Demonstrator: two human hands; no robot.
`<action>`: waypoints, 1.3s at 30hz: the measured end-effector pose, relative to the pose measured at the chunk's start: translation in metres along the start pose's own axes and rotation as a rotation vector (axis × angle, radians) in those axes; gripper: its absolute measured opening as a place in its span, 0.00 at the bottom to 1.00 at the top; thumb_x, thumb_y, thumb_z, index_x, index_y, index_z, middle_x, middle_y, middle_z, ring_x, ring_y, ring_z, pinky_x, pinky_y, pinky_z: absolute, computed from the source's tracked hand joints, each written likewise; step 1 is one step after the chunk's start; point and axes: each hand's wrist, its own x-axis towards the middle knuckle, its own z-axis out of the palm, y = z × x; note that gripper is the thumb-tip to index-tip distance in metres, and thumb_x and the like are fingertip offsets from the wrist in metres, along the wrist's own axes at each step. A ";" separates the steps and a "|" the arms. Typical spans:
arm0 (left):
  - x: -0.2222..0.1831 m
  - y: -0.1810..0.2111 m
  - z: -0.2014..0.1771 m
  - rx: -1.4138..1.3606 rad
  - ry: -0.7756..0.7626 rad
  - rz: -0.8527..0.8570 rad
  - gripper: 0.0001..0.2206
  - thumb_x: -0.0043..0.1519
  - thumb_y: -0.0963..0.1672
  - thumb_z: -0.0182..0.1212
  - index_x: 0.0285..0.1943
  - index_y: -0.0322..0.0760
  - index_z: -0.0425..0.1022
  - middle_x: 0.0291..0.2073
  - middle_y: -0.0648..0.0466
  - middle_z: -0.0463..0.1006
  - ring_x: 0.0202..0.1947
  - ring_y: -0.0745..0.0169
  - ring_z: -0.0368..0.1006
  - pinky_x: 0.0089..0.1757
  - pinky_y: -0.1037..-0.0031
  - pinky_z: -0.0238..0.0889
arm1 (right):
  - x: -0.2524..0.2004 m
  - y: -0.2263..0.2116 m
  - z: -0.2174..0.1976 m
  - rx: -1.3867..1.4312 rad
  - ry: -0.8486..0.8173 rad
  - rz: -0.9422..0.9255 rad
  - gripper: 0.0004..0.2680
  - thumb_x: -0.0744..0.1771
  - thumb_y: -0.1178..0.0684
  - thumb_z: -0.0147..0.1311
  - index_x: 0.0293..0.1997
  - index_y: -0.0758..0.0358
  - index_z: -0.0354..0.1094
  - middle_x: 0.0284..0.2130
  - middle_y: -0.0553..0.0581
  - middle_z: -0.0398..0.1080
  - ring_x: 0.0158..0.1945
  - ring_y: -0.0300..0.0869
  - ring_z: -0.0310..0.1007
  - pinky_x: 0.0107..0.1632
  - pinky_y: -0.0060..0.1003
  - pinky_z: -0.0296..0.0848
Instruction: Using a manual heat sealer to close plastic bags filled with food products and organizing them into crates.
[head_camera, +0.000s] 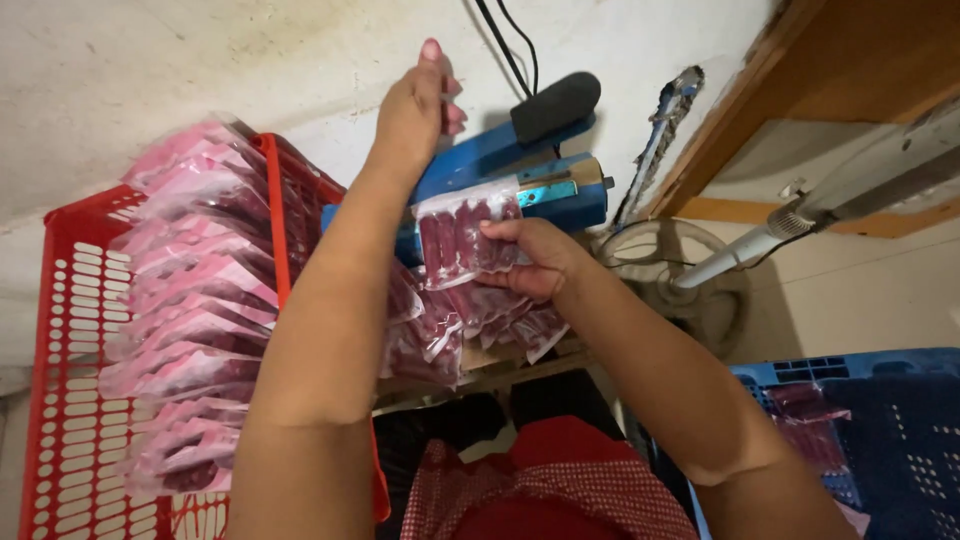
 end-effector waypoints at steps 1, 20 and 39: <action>-0.001 0.001 -0.002 0.019 0.014 0.045 0.33 0.58 0.63 0.26 0.39 0.44 0.74 0.24 0.58 0.79 0.28 0.66 0.78 0.41 0.73 0.71 | -0.001 0.000 0.000 -0.010 -0.015 0.000 0.07 0.64 0.60 0.59 0.44 0.57 0.71 0.37 0.53 0.75 0.42 0.45 0.75 0.54 0.57 0.78; 0.000 -0.016 0.046 0.615 -0.172 0.005 0.23 0.68 0.57 0.38 0.50 0.39 0.72 0.46 0.40 0.81 0.48 0.26 0.74 0.47 0.47 0.62 | -0.015 -0.003 0.007 -0.055 0.040 -0.005 0.07 0.66 0.58 0.58 0.47 0.58 0.73 0.41 0.52 0.78 0.47 0.47 0.78 0.56 0.56 0.78; -0.003 -0.015 0.023 0.137 -0.048 -0.057 0.40 0.59 0.63 0.24 0.52 0.35 0.78 0.43 0.41 0.80 0.45 0.44 0.75 0.49 0.60 0.63 | -0.005 0.003 -0.001 -0.044 -0.028 -0.031 0.10 0.63 0.57 0.62 0.49 0.57 0.73 0.40 0.56 0.78 0.45 0.46 0.78 0.55 0.54 0.76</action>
